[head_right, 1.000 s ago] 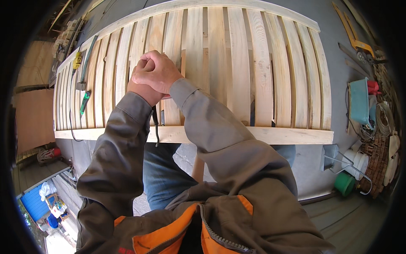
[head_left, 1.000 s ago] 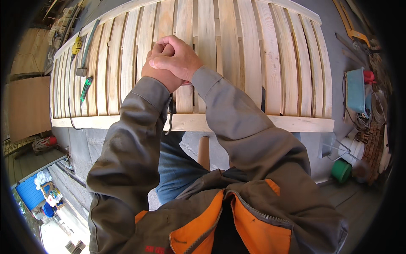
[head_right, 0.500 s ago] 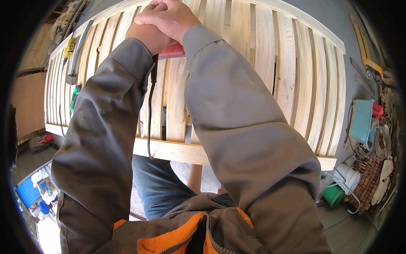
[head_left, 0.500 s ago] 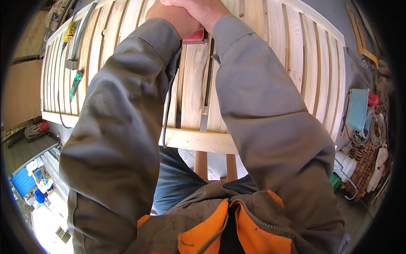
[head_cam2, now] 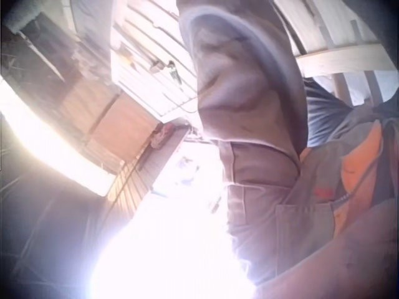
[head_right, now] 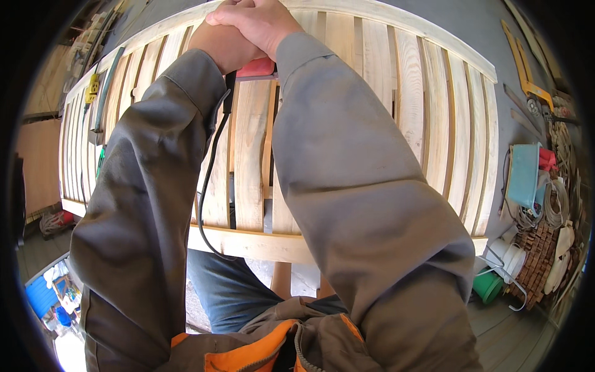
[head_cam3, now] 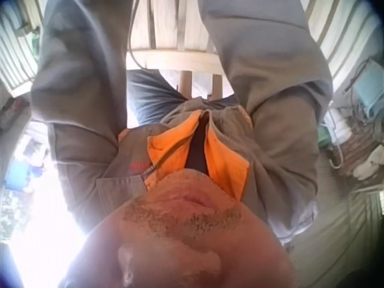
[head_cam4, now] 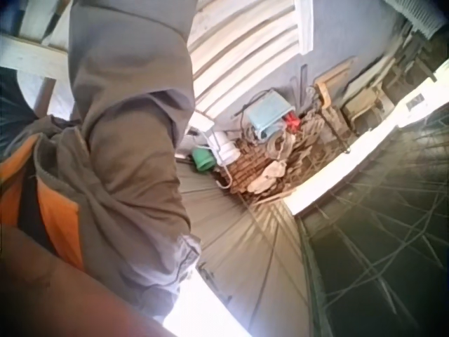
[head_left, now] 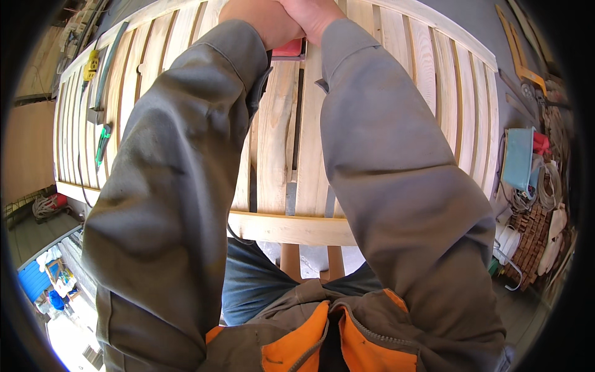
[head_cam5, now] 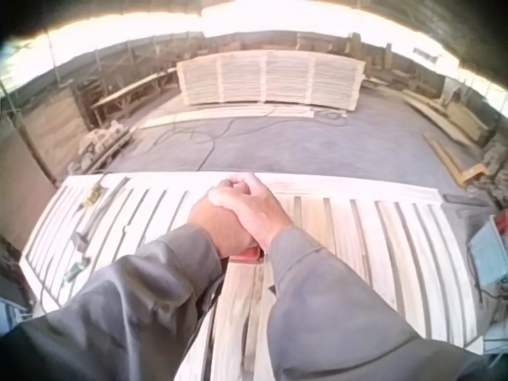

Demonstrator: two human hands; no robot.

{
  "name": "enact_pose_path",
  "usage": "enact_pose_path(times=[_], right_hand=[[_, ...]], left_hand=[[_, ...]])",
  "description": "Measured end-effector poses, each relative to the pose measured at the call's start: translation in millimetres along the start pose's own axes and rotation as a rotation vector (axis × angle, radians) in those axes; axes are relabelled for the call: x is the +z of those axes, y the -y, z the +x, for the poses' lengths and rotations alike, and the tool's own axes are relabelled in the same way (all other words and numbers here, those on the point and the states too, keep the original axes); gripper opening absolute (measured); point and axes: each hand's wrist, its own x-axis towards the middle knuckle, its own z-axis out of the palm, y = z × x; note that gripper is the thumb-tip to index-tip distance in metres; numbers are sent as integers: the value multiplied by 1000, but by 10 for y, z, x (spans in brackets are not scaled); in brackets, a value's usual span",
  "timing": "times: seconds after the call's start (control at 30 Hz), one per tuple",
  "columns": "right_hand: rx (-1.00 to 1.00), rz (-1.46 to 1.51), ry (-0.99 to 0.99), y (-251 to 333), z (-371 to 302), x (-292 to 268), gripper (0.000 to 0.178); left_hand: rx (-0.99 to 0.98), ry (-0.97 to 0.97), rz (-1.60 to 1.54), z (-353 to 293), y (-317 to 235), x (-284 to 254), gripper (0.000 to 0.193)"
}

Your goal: The person uses a red electric sander to smooth the surface of a wooden slatted structure. They move the sander back and forth across the slats, occasionally adjusting their grip and position to reach different areas.

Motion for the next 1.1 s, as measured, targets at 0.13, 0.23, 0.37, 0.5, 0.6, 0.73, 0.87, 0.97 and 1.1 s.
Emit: enact_pose_path(times=[0.13, 0.23, 0.37, 0.5, 0.6, 0.73, 0.87, 0.97, 1.1], right_hand=[[-27, -77, -25, 45, -194, 106, 57], [72, -90, -33, 81, -395, 188, 66], [198, -124, -36, 251, -751, 327, 75], [192, -49, 12, 158, -1047, 543, 74], [260, -128, 22, 268, -1307, 725, 74], [232, -131, 46, 226, -1711, 850, 73], [237, -165, 73, 338, -2032, 915, 69], [237, -188, 84, 527, -2278, 892, 68], [243, -218, 66, 582, -2702, 705, 67]], left_hand=[[-49, -34, 135, -196, 52, 131, 43], [-65, 15, 168, -360, -80, 46, 44], [-260, 132, -21, -586, -293, -19, 46], [-326, 198, -84, -1001, -513, -176, 55], [-348, 200, -95, -1295, -605, -270, 61], [-370, 194, -133, -1674, -925, -346, 58], [-341, 120, -158, -1894, -1228, -514, 53], [-354, 84, -215, -2009, -1526, -701, 53], [-275, 96, -240, -2102, -1924, -632, 56]])
